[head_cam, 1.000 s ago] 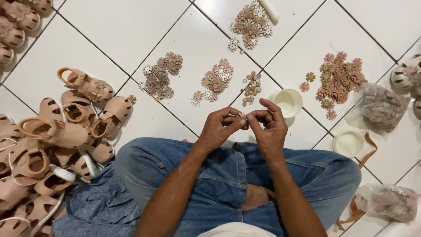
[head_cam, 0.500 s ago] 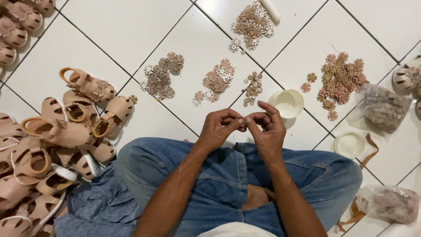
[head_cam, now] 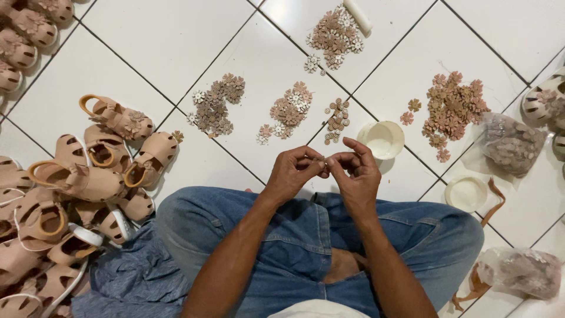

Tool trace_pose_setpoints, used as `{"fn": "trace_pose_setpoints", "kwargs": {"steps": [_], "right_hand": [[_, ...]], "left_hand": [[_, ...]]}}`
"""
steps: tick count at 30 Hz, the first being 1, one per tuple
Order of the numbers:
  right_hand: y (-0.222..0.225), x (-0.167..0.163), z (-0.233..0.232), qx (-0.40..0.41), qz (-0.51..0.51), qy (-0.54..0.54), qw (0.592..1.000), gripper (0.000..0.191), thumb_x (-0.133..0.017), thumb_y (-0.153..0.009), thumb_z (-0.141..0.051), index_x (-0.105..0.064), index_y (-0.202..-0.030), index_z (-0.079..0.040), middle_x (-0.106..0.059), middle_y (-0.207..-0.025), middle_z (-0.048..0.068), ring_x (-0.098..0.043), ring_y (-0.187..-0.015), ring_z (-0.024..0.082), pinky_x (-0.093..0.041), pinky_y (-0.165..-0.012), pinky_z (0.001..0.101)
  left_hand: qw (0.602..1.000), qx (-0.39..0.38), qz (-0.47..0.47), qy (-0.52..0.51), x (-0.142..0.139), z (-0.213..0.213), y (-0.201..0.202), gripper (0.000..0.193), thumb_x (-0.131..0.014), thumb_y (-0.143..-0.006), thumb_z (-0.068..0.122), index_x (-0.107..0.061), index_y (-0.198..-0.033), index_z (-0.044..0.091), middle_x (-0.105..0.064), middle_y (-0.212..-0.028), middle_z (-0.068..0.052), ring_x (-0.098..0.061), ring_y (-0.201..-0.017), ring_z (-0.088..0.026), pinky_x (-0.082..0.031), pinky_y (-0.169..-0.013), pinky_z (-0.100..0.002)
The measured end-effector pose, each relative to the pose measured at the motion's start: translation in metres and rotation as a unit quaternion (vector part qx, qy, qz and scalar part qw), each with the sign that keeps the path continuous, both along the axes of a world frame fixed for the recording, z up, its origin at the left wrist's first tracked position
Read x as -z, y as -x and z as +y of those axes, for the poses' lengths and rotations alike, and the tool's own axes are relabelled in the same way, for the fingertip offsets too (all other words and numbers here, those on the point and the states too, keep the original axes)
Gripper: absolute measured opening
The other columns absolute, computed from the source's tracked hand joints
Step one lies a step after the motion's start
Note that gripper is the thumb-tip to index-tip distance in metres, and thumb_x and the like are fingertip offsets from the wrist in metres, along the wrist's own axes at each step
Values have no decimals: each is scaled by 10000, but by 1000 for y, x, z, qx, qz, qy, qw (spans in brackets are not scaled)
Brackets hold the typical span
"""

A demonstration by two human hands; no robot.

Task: The person sits on the floor and assembles small flower-shaped shoe decorations. They open a plastic bag, pour out the pieces, and use a small container of adhesive to attach the center part to the flower base. The person handles the pieces one at a time, pressing them together to form the final decorative element.

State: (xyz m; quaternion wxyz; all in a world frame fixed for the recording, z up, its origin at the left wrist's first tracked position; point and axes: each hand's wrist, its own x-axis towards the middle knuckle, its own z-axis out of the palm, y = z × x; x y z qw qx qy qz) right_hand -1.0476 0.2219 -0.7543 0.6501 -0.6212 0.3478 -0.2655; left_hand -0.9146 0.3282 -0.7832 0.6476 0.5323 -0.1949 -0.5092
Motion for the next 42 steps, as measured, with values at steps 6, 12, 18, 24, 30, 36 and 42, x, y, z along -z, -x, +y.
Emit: {"fn": "trace_pose_setpoints", "kwargs": {"steps": [6, 12, 18, 24, 30, 36, 42], "right_hand": [[-1, 0, 2, 4, -2, -4, 1000, 485, -722, -944, 9, -518, -1383, 24, -731, -964, 90, -708, -875, 128, -602, -779, 263], [-12, -9, -59, -6, 95, 183, 978, 475, -726, -957, -16, -520, -1384, 21, -749, -1020, 117, -745, -931, 165, -634, -839, 285], [-60, -6, -164, 4, 239, 215, 947, 509, -739, -914, -89, -536, -1365, 29, -761, -944, 125, -743, -856, 180, -599, -771, 305], [-70, -3, -179, -7, 278, 244, 929, 399, -691, -949, -93, -628, -1334, -12, -792, -1056, 121, -763, -907, 189, -598, -819, 323], [-14, -13, -148, -19, 276, 211, 938, 601, -710, -958, -257, -491, -1469, -28, -675, -1304, 192, -670, -1160, 294, -566, -949, 434], [24, -11, -83, -94, 268, 388, 877, 991, -844, -816, -279, -284, -1570, 37, -397, -1558, 270, -387, -1454, 423, -355, -1213, 491], [28, -18, -65, -90, 222, 393, 888, 1086, -872, -770, -262, -211, -1575, 42, -361, -1572, 289, -363, -1445, 452, -332, -1188, 498]], "left_hand": [[1000, 1, 18, 16, -2, -1, -1, 172, -713, -976, 107, -693, -1061, -41, -776, -930, -144, -775, -882, -187, -637, -805, -298], [997, 17, -30, -65, -8, -5, -3, 580, -761, -887, 204, -518, -1386, 38, -750, -1155, -111, -723, -1068, -188, -583, -931, -320], [996, 19, -38, -76, 7, -7, -1, 480, -727, -931, 246, -602, -1332, 13, -746, -1181, -133, -705, -1098, -192, -569, -955, -326], [977, 42, -138, -159, -5, -6, -5, 327, -692, -950, 263, -701, -1207, 60, -772, -1131, -102, -743, -1049, -191, -591, -929, -328], [904, 140, -362, -179, -34, -46, 0, 405, -593, -958, 232, -601, -1322, 54, -646, -1332, -203, -596, -1264, -347, -468, -1056, -466], [772, 122, -614, -107, -39, -119, -12, 583, -497, -998, 153, -344, -1540, 0, -392, -1578, -224, -342, -1474, -393, -297, -1180, -507], [800, 179, -560, -120, -57, -100, 0, 567, -475, -1009, 138, -357, -1556, 47, -509, -1503, -186, -432, -1446, -345, -339, -1175, -488]]}}
